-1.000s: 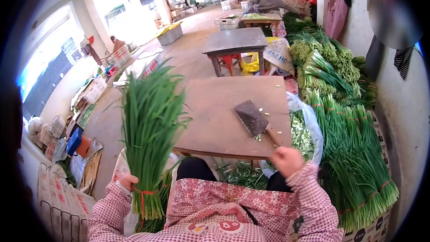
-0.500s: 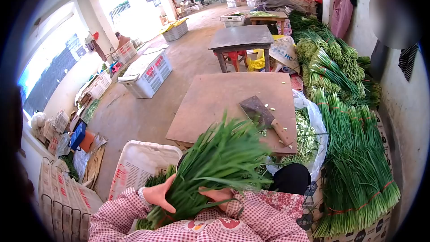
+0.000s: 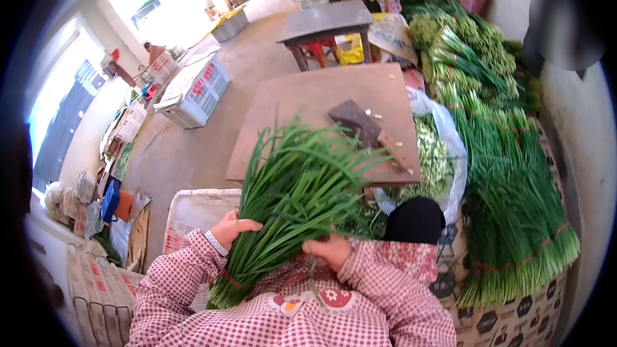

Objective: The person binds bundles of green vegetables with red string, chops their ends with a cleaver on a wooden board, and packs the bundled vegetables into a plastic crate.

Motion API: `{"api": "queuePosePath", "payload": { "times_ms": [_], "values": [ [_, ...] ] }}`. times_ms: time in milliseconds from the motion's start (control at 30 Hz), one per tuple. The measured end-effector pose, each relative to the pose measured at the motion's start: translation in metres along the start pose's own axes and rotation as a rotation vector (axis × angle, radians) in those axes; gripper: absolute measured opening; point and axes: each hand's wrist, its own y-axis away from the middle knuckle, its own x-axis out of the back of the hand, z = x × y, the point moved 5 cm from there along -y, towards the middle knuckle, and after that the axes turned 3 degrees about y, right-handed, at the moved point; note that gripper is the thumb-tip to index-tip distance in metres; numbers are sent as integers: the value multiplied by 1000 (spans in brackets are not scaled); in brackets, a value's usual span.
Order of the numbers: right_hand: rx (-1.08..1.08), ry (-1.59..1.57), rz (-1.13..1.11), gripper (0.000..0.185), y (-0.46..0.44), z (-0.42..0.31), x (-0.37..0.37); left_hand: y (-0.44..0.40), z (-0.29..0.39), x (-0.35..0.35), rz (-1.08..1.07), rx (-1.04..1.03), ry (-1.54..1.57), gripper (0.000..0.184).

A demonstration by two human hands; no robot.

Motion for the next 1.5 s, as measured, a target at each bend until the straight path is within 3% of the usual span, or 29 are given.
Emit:
{"api": "queuePosePath", "payload": {
  "times_ms": [33, 167, 233, 333, 367, 533, 600, 667, 767, 800, 867, 900, 933, 1000, 1067, 1133, 1200, 1267, 1300, 1400, 1500],
  "values": [
    [-108, -79, 88, 53, -3, -2, -2, 1, 0, -2, 8, -28, -1, 40],
    [-28, -11, 37, 46, -35, -11, -22, 11, -6, -18, 58, -155, -42, 36],
    [-3, -244, 211, 32, -41, -18, -33, 20, -2, -14, 81, -224, -19, 33],
    [-163, -215, 298, 29, -30, 7, -12, 32, 1, 12, 140, -230, 134, 35],
    [-142, -204, 390, 35, -38, 46, 16, 33, -3, 23, 176, -246, 161, 36],
    [-174, -257, 597, 32, -26, 38, 26, 37, -13, 40, 233, -248, 215, 39],
    [-65, -504, 574, 33, -24, 9, 30, 37, -13, 38, 166, -262, 248, 40],
    [-34, -438, 515, 38, -21, -10, 22, 39, -12, 36, 168, -258, 235, 40],
    [133, -509, 636, 44, -25, -27, 41, 37, -14, 35, 149, -264, 219, 39],
    [321, -525, 537, 40, -22, -45, 48, 36, -14, 35, 134, -278, 213, 38],
    [425, -323, 745, 35, 1, -84, 72, 39, -13, 31, 156, -270, 226, 35],
    [427, -52, 855, 34, 11, -102, 88, 41, -12, 30, 181, -264, 239, 33],
    [527, -39, 1027, 33, 19, -122, 94, 41, -12, 28, 178, -262, 244, 33],
    [642, 204, 909, 26, 26, -155, 84, 38, -14, 23, 168, -256, 256, 31],
    [596, 366, 530, 17, 19, -169, 28, 35, -14, 17, 136, -243, 267, 30],
    [527, 487, 209, 13, 2, -155, -27, 33, -13, 13, 108, -241, 273, 30],
    [527, 665, 91, 11, -23, -116, -45, 33, -12, 10, 139, -254, 264, 29],
    [557, 995, 122, 9, -28, -100, -55, 32, -12, 10, 141, -262, 253, 31],
    [468, 1039, 145, 10, -33, -87, -49, 33, -13, 11, 145, -270, 250, 34],
    [474, 984, 227, 8, -36, -66, -41, 33, -16, 16, 173, -232, 298, 29],
    [429, 987, 228, 17, -43, -63, -40, 28, -19, 21, 145, -225, 334, 30]
  ]
}}
